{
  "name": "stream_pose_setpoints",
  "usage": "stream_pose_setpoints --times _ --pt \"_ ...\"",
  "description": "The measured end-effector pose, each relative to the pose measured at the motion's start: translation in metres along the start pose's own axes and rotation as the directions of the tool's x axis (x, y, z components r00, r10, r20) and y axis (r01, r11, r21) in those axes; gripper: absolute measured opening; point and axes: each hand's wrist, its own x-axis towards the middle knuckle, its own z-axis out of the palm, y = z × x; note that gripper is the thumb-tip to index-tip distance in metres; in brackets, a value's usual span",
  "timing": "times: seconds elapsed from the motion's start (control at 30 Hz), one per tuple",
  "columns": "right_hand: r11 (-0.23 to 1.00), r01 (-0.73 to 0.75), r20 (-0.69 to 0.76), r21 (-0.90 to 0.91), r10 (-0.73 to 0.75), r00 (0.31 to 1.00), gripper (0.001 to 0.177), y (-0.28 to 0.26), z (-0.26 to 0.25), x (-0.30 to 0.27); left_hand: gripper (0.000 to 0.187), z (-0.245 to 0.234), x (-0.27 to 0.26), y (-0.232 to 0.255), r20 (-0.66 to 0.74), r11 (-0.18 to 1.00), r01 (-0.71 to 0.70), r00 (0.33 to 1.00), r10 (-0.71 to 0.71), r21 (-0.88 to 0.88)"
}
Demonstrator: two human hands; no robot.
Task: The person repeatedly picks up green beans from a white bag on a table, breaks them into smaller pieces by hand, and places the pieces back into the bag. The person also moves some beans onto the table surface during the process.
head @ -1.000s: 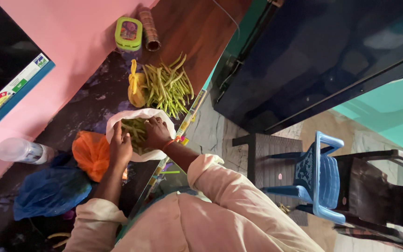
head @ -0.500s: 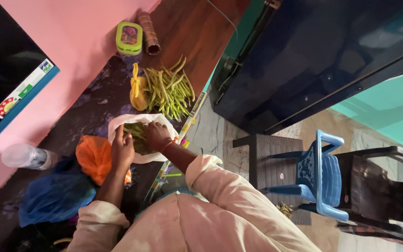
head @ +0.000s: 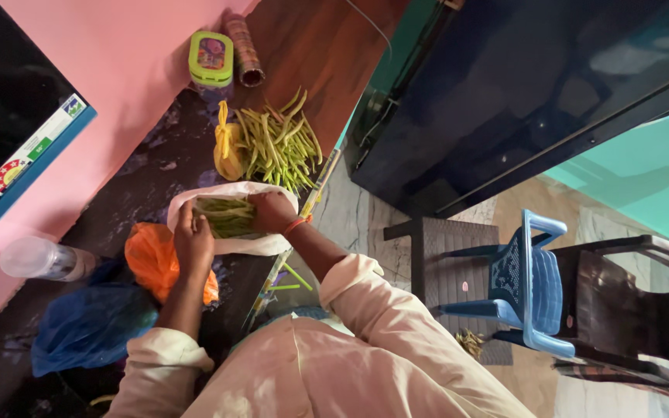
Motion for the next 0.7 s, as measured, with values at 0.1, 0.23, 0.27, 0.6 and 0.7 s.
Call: stream_pose_setpoints --times 0.1,0.23,0.27,0.6,0.7 --pt "0.982 0.110 -0.045 0.156 -0.104 0.994 0.041 0.007 -0.016 0.001 0.041 0.002 0.006 -0.001 -0.038 0.993 0.116 0.992 -0.116 -0.019" --pt "0.833 -0.091 0.123 0.545 0.028 0.992 0.040 0.012 -0.030 -0.003 0.041 0.003 0.012 0.001 -0.048 0.942 0.275 0.956 -0.289 -0.192" --pt "0.723 -0.147 0.152 0.675 0.059 0.987 0.040 0.012 -0.033 -0.002 0.045 0.003 0.015 0.003 -0.023 0.877 0.374 0.917 -0.399 -0.301" --pt "0.143 -0.229 0.225 0.963 0.048 0.973 0.048 0.010 -0.038 -0.005 0.076 0.008 0.009 0.018 0.062 0.841 0.356 0.929 -0.364 -0.407" --pt "0.141 -0.228 0.226 0.963 0.033 0.974 0.051 0.008 -0.036 -0.006 0.080 0.007 0.009 0.024 0.111 0.791 0.441 0.892 -0.438 -0.425"
